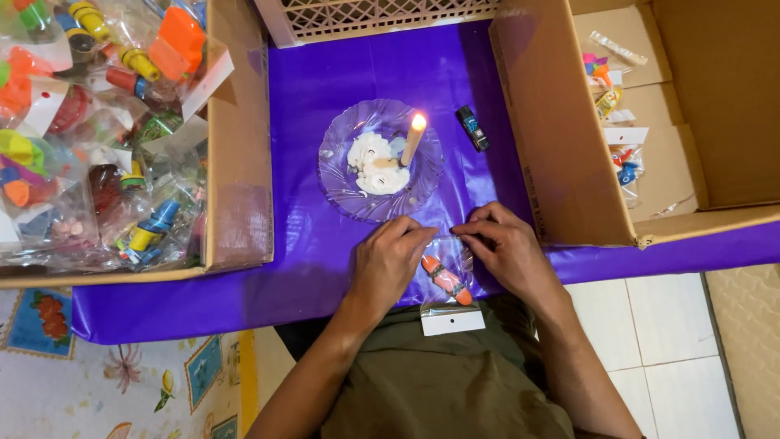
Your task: Sealing small plastic bags containing toys by passing the folded edges through a candle flame.
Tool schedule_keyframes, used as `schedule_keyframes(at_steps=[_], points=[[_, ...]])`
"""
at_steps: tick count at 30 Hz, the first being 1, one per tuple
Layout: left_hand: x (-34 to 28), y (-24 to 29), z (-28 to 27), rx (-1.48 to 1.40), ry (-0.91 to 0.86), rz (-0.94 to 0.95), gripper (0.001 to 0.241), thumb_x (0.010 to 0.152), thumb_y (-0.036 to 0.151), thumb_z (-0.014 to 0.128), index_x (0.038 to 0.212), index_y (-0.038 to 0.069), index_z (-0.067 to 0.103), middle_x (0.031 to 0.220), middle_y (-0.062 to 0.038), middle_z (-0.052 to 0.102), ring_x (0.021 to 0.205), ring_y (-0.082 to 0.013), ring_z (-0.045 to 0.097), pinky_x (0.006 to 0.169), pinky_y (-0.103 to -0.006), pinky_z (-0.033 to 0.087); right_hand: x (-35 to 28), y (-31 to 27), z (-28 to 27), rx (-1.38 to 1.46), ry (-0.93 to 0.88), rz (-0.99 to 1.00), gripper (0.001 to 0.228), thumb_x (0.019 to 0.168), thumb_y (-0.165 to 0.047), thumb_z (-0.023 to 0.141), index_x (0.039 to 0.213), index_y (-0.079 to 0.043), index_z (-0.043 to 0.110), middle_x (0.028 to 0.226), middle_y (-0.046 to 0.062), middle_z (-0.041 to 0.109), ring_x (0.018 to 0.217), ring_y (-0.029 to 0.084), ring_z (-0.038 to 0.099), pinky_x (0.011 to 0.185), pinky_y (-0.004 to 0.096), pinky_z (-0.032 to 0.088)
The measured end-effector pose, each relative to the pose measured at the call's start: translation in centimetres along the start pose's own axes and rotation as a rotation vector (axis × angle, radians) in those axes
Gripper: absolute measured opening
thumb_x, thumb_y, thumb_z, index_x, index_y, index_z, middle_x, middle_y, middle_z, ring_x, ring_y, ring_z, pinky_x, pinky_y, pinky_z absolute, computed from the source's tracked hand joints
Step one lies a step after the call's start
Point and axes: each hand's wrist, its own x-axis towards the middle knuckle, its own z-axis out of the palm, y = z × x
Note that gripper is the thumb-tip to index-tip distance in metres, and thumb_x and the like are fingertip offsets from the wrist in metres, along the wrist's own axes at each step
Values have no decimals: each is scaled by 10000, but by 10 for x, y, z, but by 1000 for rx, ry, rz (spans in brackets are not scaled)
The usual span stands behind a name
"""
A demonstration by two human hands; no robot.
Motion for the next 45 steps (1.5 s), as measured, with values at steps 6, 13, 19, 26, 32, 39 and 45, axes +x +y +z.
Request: schedule_keyframes(at_steps=[6,13,19,26,32,39,45], points=[[-1,-8,0,-8,16,22,80,941,206,711,996,234,762,837,57,648,846,-177,710,695,-312,599,1,-11,1,46,21,10,236,853,-28,753,1055,-133,815,874,99,703,694,263,646,629,375,540],[-4,-5,-14,-14,4,-3,88,951,192,698,1011,203,761,856,32,658,858,-211,710,693,-333,601,4,-19,6,32,-13,2,177,847,-35,757,989,-130,803,860,77,711,662,255,647,618,370,542],[-6,-9,-18,-26,22,-37,117,922,178,741,1037,183,760,864,33,683,868,-204,716,705,-328,601,7,-20,9,13,-55,-36,156,843,-35,756,978,-110,775,879,93,699,676,282,649,627,405,553],[0,-14,-21,-104,0,-38,195,865,125,786,1053,166,760,825,6,716,844,-240,726,729,-350,600,8,-16,13,-12,-41,-76,137,858,-86,765,993,-107,759,900,98,691,688,281,649,626,406,557],[4,-23,-21,-101,2,-25,186,872,128,781,1052,169,752,833,1,724,854,-245,725,752,-353,594,13,-13,20,-53,-3,-83,112,882,-108,759,991,-135,761,900,60,693,721,270,675,629,372,567],[7,-28,-23,-77,-11,-30,137,911,163,752,1048,182,756,858,15,714,865,-229,708,757,-349,590,20,-13,21,-22,11,-119,149,889,-49,735,1012,-128,766,893,71,691,829,306,712,712,392,583],[5,-22,-28,-44,12,16,102,918,122,737,999,170,776,876,8,701,867,-226,693,747,-342,588,21,-10,20,-28,0,-125,141,887,-42,745,994,-132,771,884,63,697,844,296,722,731,380,585]])
